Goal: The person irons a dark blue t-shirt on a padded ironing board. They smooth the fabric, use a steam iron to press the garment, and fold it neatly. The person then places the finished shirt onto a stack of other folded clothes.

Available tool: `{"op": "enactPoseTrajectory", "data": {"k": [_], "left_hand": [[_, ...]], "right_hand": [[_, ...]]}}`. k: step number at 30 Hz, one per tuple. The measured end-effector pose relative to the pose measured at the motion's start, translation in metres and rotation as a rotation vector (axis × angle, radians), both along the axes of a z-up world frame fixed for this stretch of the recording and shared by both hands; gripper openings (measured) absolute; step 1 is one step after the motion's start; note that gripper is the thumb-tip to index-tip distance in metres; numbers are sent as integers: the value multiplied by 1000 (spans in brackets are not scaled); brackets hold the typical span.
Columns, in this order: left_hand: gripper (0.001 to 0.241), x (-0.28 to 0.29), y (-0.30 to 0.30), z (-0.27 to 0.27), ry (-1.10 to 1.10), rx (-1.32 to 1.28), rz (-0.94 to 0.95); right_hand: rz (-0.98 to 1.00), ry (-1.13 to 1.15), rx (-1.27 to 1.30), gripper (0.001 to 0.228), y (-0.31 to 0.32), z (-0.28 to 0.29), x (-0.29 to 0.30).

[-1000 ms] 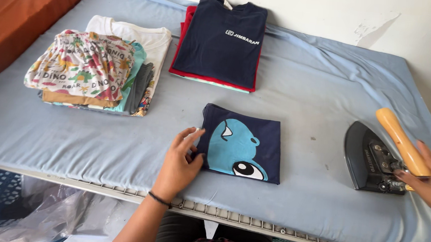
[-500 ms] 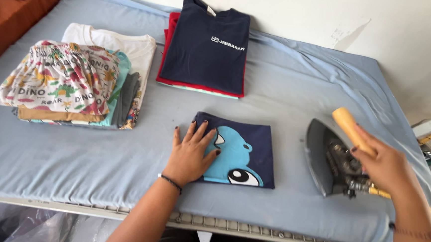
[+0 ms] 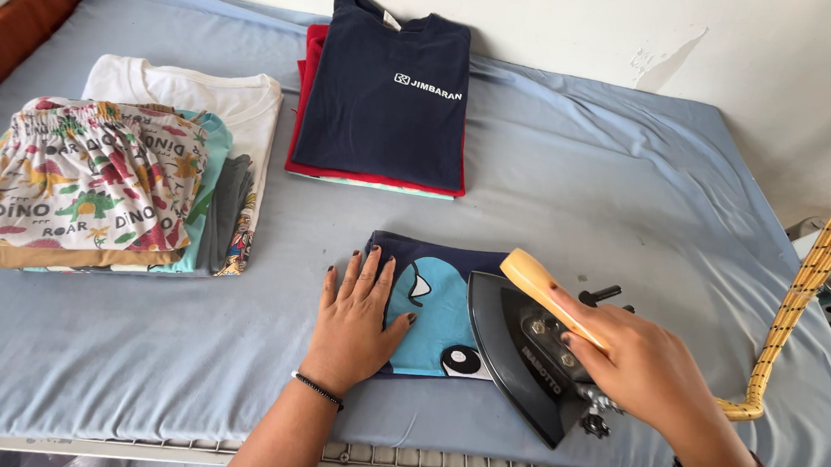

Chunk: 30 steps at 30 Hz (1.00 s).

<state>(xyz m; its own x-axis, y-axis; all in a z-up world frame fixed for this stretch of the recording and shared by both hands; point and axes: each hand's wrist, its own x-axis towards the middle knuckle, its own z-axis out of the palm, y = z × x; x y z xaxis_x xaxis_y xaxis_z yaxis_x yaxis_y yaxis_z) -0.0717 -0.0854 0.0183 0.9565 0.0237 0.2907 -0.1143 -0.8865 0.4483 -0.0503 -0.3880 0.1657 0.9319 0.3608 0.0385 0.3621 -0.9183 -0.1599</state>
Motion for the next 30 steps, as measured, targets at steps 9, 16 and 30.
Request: {"op": "enactPoseTrajectory", "data": {"k": [9,16,30], "left_hand": [[82,2,-1,4,48,-12,15],[85,2,-2,9,93,-27,31],[92,6,-2,2,115,-56,48]], "right_hand": [[219,-87,60,67,4,-8,50],[430,20,171,70,7,3,66],[547,-67,99,59,71,4,98]]}}
